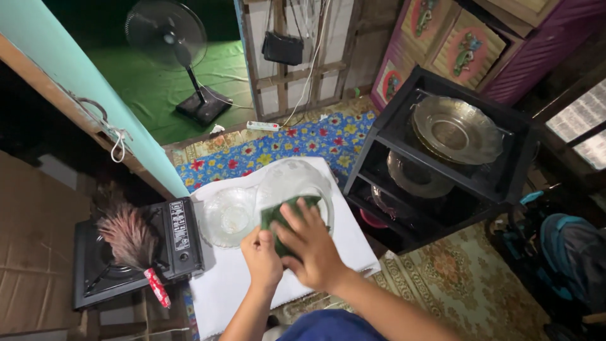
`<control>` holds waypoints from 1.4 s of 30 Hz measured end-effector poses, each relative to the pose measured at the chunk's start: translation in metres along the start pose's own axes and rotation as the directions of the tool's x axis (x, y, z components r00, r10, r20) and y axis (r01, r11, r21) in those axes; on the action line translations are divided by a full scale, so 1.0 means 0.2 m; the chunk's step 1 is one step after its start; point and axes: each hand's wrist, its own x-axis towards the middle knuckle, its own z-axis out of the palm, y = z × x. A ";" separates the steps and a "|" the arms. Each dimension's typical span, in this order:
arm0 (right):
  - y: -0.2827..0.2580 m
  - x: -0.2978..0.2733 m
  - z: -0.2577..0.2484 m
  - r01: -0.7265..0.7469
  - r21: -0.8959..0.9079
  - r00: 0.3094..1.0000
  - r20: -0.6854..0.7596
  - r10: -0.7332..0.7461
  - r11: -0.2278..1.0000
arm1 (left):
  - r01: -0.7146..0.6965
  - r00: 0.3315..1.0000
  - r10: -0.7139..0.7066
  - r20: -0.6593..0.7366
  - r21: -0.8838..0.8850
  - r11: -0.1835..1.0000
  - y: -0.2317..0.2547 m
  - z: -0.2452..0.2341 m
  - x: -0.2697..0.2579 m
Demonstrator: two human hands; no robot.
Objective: Wiping and cleaning glass plates with a green cloth.
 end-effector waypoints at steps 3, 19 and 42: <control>0.00 -0.03 0.01 0.053 0.009 0.996 0.077 -0.053 0.999 | 0.008 1.000 -0.005 -0.029 0.085 0.996 0.00 -0.02 0.01; 0.11 0.05 -0.03 0.200 0.047 0.980 -0.022 -0.199 0.979 | -0.012 0.994 0.011 0.113 0.008 1.000 0.07 -0.02 -0.05; 0.08 0.05 -0.08 -0.217 0.223 0.968 -0.073 0.238 0.950 | 0.248 0.968 -0.212 0.136 -0.365 0.897 0.31 0.00 -0.05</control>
